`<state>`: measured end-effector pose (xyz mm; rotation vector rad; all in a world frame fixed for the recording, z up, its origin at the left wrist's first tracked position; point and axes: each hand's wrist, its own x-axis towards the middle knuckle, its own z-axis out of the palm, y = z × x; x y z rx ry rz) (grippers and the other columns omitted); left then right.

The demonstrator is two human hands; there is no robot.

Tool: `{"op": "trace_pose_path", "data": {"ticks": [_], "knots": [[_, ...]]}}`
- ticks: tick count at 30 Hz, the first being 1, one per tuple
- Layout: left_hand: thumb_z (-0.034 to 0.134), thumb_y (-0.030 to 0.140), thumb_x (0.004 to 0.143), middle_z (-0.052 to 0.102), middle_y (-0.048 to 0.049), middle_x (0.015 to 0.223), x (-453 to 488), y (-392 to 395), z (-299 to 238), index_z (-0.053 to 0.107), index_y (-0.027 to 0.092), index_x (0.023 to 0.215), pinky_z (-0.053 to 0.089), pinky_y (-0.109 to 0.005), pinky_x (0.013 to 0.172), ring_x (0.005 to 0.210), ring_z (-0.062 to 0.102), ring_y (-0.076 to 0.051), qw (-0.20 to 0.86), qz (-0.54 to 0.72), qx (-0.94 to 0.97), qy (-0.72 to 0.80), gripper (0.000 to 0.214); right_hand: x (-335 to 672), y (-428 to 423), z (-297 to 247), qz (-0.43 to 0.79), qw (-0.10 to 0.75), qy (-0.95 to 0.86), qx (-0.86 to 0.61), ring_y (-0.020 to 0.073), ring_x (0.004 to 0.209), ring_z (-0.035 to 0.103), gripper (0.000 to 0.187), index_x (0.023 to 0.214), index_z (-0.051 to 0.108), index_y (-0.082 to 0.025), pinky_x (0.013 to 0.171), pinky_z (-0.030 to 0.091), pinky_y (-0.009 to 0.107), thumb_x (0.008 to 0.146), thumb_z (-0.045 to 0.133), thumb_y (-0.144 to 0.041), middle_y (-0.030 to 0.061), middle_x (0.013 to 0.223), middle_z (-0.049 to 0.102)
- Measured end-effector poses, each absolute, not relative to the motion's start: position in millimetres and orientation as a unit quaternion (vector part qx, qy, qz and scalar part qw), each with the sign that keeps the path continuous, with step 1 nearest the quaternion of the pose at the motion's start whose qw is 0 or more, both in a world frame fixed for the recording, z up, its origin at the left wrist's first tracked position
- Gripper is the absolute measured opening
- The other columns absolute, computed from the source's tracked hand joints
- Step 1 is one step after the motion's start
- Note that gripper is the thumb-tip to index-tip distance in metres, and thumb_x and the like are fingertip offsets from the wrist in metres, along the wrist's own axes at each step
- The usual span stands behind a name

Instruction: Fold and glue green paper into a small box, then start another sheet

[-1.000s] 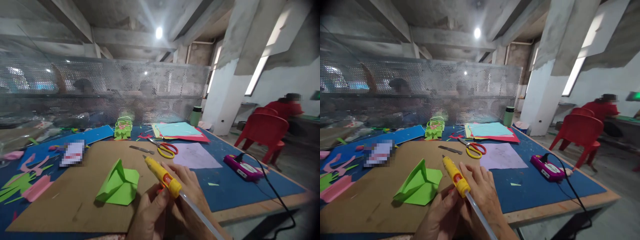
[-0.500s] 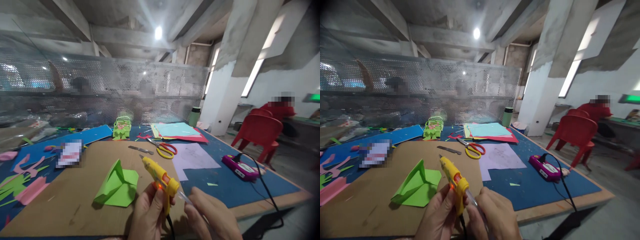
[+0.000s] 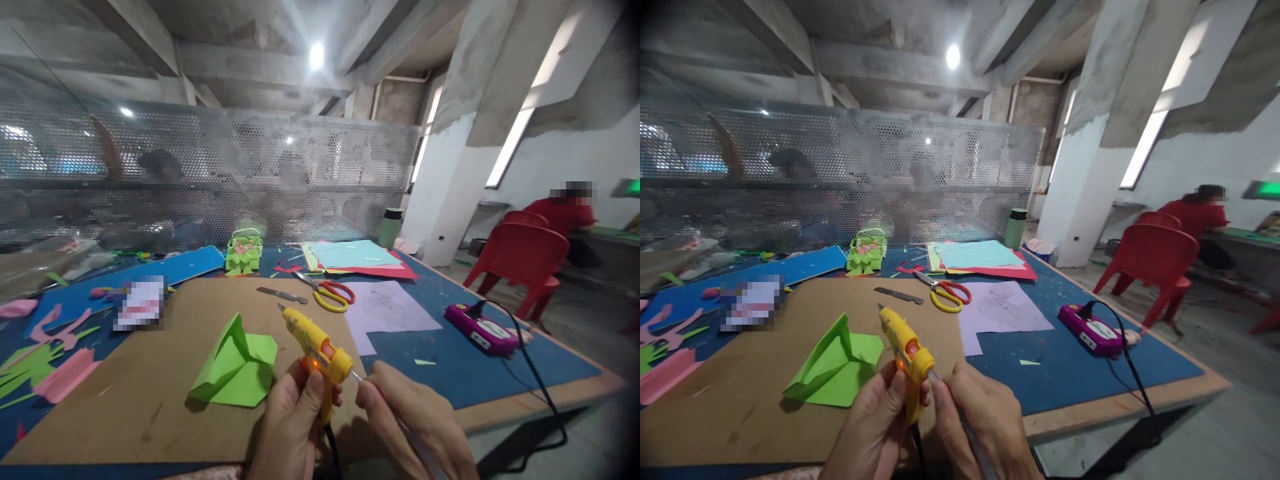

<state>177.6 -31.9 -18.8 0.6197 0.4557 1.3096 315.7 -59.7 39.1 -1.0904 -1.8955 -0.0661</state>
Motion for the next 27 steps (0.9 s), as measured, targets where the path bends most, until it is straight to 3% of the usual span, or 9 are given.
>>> {"op": "trace_pose_path", "data": {"ticks": [19, 27], "knots": [[0.086, 0.04, 0.076, 0.071, -0.0053, 0.081, 179.6, -32.9, -19.8, 0.074, 0.014, 0.101, 0.045, -0.023, 0.072, 0.072, 0.06, -0.013, 0.727, 0.594, 0.272, 0.213, 0.038, 314.3, -59.5, 37.9, -0.01, 0.469, -0.751, -0.465, 0.0108, 0.046, 0.05, 0.046, 0.066, 0.057, -0.022, 0.044, 0.039, 0.021, 0.104, 0.04, -0.042, -0.0022, 0.054, 0.051], [0.088, 0.035, 0.075, 0.073, -0.0047, 0.085, 177.8, -28.4, -17.6, 0.074, 0.015, 0.1, 0.048, -0.021, 0.078, 0.076, 0.063, -0.012, 0.75, 0.59, 0.235, 0.184, 0.035, 327.6, -55.3, 34.9, 0.158, 0.471, -0.753, -0.431, 0.0103, 0.052, 0.052, 0.036, 0.069, 0.059, -0.02, 0.048, 0.04, 0.019, 0.093, 0.058, -0.046, -0.0035, 0.06, 0.054]]}}
